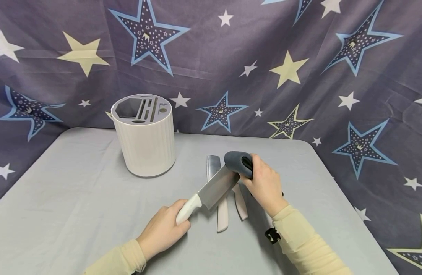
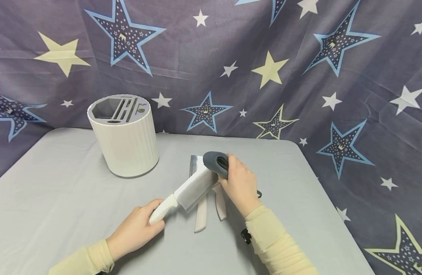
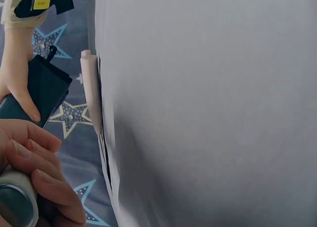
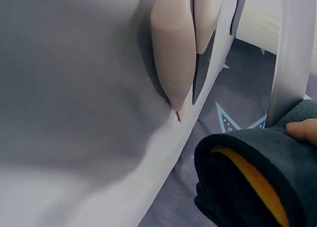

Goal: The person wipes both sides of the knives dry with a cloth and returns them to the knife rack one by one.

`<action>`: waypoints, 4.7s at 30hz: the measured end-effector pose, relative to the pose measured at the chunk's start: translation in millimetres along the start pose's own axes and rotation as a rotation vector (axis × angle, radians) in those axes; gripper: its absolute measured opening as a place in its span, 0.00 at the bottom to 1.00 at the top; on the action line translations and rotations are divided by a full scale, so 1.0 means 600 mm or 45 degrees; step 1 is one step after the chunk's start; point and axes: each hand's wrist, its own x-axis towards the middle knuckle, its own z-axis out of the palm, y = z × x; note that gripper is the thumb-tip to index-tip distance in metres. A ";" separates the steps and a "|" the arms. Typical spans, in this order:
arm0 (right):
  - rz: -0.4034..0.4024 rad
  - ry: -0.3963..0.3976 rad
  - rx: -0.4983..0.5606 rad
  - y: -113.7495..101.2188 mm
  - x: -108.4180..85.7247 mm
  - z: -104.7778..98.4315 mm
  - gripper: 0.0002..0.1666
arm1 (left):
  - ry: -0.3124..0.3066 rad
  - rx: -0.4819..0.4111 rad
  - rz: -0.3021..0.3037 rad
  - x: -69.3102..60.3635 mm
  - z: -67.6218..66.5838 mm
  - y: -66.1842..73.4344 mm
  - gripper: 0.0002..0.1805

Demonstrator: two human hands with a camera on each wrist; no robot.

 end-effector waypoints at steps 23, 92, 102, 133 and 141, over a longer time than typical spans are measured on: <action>0.045 0.013 0.023 0.009 0.004 -0.004 0.33 | -0.005 0.017 -0.010 0.000 0.003 0.001 0.22; -0.005 -0.025 0.053 -0.036 -0.012 0.005 0.27 | 0.055 0.029 0.011 0.000 0.004 -0.001 0.22; -0.035 -0.010 0.053 -0.038 -0.015 0.009 0.29 | 0.056 0.016 0.006 0.001 0.005 0.000 0.21; -0.131 0.054 0.045 -0.051 -0.025 0.015 0.29 | 0.068 -0.009 0.001 0.002 0.006 0.002 0.22; -0.157 0.083 0.035 -0.055 -0.028 0.016 0.31 | 0.053 -0.032 -0.020 0.002 0.004 0.005 0.22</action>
